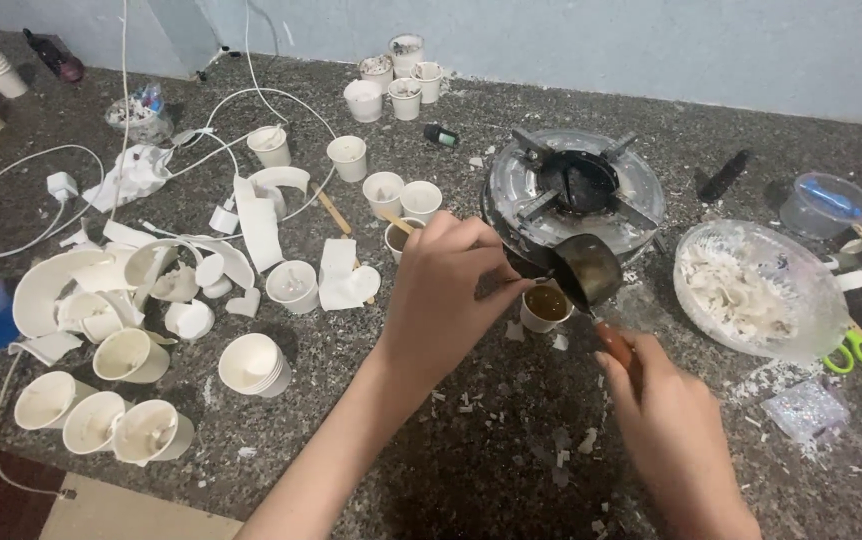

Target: Adding wax flakes and pouring melted wax into a small container to create a decorated candle.

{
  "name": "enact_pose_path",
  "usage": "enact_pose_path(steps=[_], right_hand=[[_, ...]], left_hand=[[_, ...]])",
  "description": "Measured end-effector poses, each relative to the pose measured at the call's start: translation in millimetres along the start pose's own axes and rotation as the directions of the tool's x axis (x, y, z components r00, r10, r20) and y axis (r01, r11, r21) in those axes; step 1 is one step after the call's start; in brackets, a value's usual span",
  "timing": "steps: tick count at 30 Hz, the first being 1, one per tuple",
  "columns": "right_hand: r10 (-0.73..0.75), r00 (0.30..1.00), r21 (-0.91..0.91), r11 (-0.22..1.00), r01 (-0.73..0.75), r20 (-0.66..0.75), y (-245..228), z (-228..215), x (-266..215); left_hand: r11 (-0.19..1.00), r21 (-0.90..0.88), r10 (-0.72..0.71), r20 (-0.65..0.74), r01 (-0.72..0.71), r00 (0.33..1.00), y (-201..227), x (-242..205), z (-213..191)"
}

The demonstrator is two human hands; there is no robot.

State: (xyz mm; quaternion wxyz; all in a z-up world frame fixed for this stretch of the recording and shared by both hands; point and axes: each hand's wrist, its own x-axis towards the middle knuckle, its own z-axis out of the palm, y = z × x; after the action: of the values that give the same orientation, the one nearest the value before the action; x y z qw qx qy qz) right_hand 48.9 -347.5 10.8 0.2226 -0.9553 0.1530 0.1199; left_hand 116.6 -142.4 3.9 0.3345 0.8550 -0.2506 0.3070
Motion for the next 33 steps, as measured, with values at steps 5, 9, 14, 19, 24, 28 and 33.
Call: enact_pose_path(steps=[5, 9, 14, 19, 24, 28, 33], right_hand=[[-0.100, 0.994, -0.028, 0.995, 0.098, -0.052, 13, 11, 8], [-0.034, 0.998, 0.047, 0.998, 0.037, -0.049, 23, 11, 14], [0.001, 1.000, 0.299, 0.954, -0.008, 0.024, 49, 9, 18], [-0.040, 0.995, 0.843, 0.536, -0.053, 0.087, 108, 21, 33], [0.011, 0.988, 0.914, 0.379, -0.146, 0.153, 118, 16, 26], [0.060, 0.969, 0.849, 0.471, -0.239, 0.240, 120, 9, 26], [-0.177, 0.960, 0.776, 0.628, -0.061, 0.219, 160, 35, 58]], left_hand=[[1.000, 0.005, 0.007, -0.018, -0.007, 1.000, 5, 1, -1], [0.999, 0.021, 0.034, 0.011, -0.034, 0.999, 8, 4, 0], [0.997, 0.002, -0.078, 0.052, 0.078, 0.996, 23, 2, 20], [0.995, 0.084, 0.040, 0.191, -0.057, 0.981, 45, -4, 55], [0.978, 0.073, 0.176, 0.232, -0.197, 0.957, 66, -10, 86], [0.951, 0.098, 0.272, 0.183, -0.293, 0.945, 76, -15, 108], [0.959, 0.118, 0.204, 0.346, -0.258, 0.916, 83, -18, 113]])
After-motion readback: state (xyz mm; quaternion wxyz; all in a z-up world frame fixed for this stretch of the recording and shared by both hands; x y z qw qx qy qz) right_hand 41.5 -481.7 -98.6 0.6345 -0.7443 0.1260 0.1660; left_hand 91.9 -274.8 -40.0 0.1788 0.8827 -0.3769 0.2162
